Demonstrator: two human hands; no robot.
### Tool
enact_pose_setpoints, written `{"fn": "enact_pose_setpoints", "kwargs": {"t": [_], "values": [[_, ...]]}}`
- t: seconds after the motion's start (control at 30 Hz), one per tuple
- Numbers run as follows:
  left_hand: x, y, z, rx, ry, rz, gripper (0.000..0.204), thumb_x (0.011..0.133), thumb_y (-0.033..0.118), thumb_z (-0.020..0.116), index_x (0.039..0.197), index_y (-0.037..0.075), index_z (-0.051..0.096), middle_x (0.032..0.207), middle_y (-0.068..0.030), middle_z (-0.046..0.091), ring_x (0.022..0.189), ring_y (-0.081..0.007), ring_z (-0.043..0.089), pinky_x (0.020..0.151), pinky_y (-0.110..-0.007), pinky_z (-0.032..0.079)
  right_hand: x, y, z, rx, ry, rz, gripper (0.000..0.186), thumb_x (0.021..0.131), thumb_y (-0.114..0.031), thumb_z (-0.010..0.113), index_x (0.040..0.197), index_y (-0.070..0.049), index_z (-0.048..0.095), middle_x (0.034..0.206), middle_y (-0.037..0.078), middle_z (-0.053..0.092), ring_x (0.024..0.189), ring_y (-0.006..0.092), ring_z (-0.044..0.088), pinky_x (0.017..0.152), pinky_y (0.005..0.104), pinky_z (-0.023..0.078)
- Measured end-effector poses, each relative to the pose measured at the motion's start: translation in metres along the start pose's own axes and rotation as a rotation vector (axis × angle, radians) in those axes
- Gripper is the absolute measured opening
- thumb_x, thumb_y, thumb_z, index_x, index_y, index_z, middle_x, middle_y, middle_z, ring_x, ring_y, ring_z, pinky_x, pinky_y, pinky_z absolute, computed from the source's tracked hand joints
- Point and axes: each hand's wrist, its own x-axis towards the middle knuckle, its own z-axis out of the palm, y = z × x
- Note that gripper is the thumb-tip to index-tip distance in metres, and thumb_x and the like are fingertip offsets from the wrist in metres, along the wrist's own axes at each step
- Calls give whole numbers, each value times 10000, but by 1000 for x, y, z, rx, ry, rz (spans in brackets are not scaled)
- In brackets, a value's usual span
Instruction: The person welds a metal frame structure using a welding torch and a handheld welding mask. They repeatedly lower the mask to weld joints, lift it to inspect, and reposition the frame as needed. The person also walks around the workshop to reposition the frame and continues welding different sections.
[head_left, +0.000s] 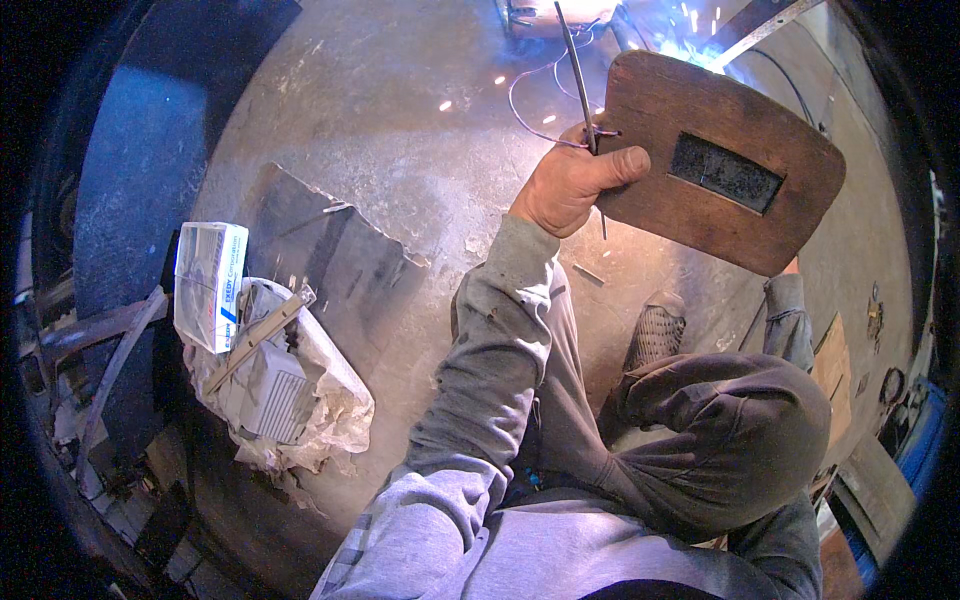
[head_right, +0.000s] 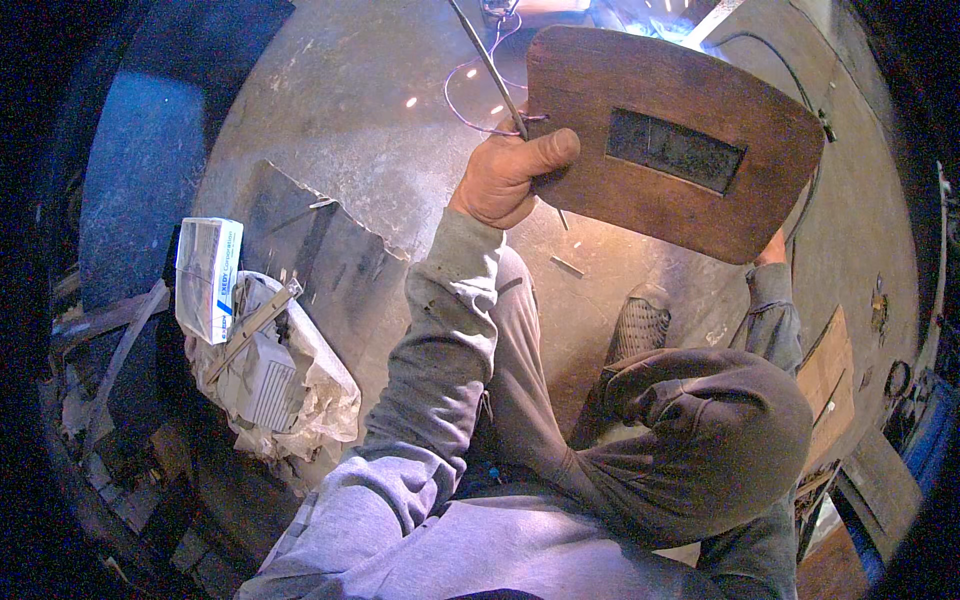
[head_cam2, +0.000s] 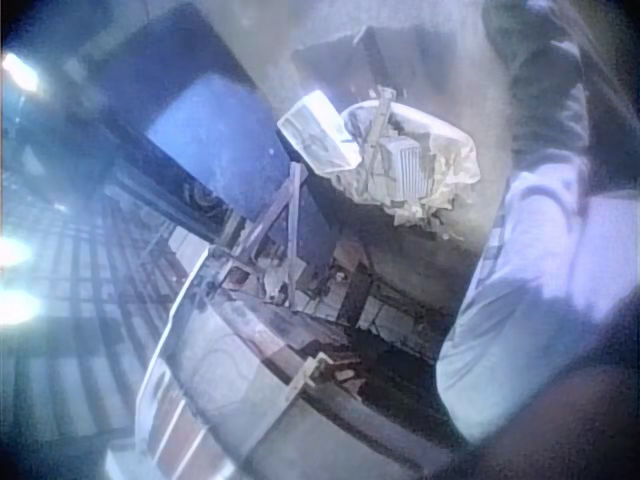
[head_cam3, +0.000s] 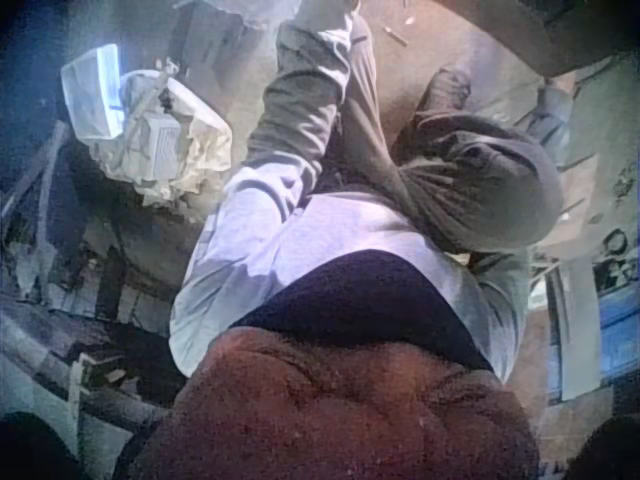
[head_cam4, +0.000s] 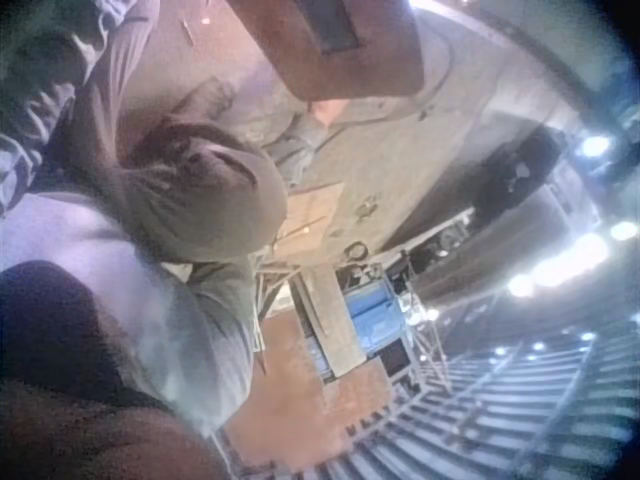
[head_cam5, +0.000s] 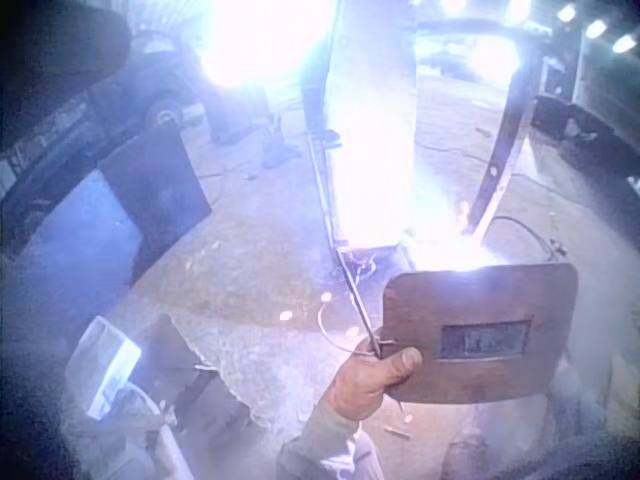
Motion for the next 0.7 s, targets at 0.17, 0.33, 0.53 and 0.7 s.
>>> {"fn": "enact_pose_setpoints", "kwargs": {"t": [0.17, 0.33, 0.53, 0.7], "values": [[-6, 7, -3, 90, 7, 19, 634, 742, 354, 789, 1181, -28, 536, 1079, -106, 627, 978, -200, 599, 890, -318, 481, 8, -8, 8, 28, -10, -27, 566, 769, -363, 655, 1176, 23, 580, 1129, 217, 619, 1031, 347, 594, 879, 406, 452], [-3, 4, -4, 79, 4, 7, 650, 728, 380, 795, 1171, -25, 547, 1059, -111, 633, 982, -205, 598, 891, -334, 478, 3, -10, 5, 30, 1, -13, 563, 769, -360, 653, 1174, 24, 580, 1125, 216, 620, 1026, 346, 596, 876, 407, 452], [-5, 0, -16, 505, 177, 118, 418, 850, 329, 695, 1056, -26, 618, 895, -33, 617, 843, -119, 560, 740, -283, 466, 7, -28, 3, 85, -45, 49, 558, 769, -356, 650, 1172, 24, 581, 1121, 215, 622, 1019, 345, 597, 874, 407, 452], [6, -4, -25, 125, 359, 321, 338, 898, 279, 636, 1104, 16, 586, 1010, -60, 620, 921, -173, 591, 808, -318, 492, 17, -67, -2, 15, -127, 247, 575, 765, -328, 647, 1200, 39, 564, 1153, 229, 609, 1062, 341, 589, 903, 401, 442]]}}
